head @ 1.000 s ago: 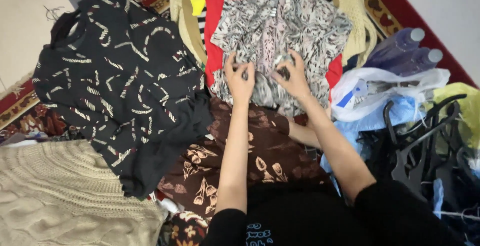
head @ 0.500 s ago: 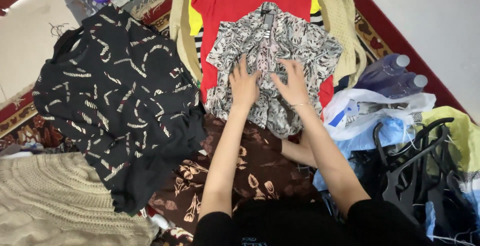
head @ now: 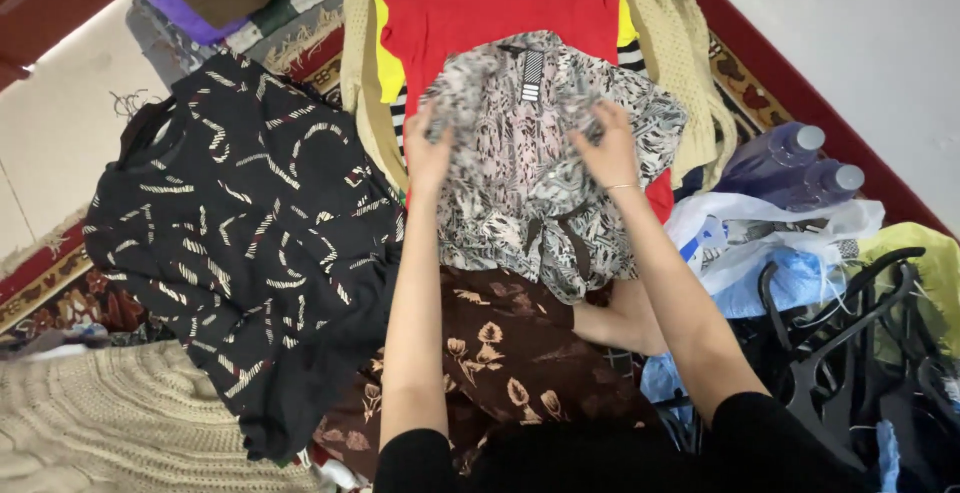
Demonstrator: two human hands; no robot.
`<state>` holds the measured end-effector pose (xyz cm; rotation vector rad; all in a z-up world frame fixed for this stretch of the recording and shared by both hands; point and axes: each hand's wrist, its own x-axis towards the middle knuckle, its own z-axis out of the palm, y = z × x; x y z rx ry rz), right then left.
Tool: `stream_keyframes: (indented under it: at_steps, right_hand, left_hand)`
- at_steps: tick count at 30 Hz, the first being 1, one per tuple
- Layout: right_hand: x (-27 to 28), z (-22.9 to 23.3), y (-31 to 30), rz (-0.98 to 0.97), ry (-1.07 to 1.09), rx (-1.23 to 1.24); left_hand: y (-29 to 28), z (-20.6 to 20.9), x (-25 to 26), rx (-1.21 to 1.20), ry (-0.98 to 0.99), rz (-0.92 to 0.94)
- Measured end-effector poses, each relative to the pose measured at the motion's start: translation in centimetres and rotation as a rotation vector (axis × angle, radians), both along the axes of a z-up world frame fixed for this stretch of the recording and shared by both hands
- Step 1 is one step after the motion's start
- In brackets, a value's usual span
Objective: The person is sitting on the floor, picking up various shirts from a pile, and placing them onto plastic hangers.
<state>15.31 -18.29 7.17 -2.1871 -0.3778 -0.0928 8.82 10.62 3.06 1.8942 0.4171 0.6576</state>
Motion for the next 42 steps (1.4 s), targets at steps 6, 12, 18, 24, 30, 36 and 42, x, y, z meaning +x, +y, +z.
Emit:
stream_keyframes:
  at_steps: [6,12,18,24,30,36,42]
  right_hand:
    - [4.7,-3.1,-4.9,-0.141,0.000,0.157]
    - [2.1,0.0,-3.3,-0.240,-0.379,-0.318]
    - [-1.8,1.5,2.4,0.078,-0.425,-0.353]
    - [5.4,-5.2,-0.4,-0.045,-0.410,-0.588]
    - [11.3,-7.6,-3.4,-0.003,0.081,-0.612]
    - [9.5,-3.8,-2.2,0.049,0.042,-0.569]
    - [1.7,1.3,-1.7,0.039,-0.328,-0.309]
  left_hand:
    - [4.6,-5.4,-0.6,0.067,0.083,0.109]
    - [-2.7,6.0,-3.1,0.543,0.264,0.198]
    - [-6.9,1.6,-0.9,0.833,0.219,-0.003]
    - [-5.0,1.5,-2.2,0.736,0.402,-0.118]
    - [-1.7,0.0,-1.6,0.646,0.514,-0.191]
    - [-1.2,1.5,0.4,0.635,0.618,-0.199]
    - [0.6,4.0,2.7,0.290,0.514,0.050]
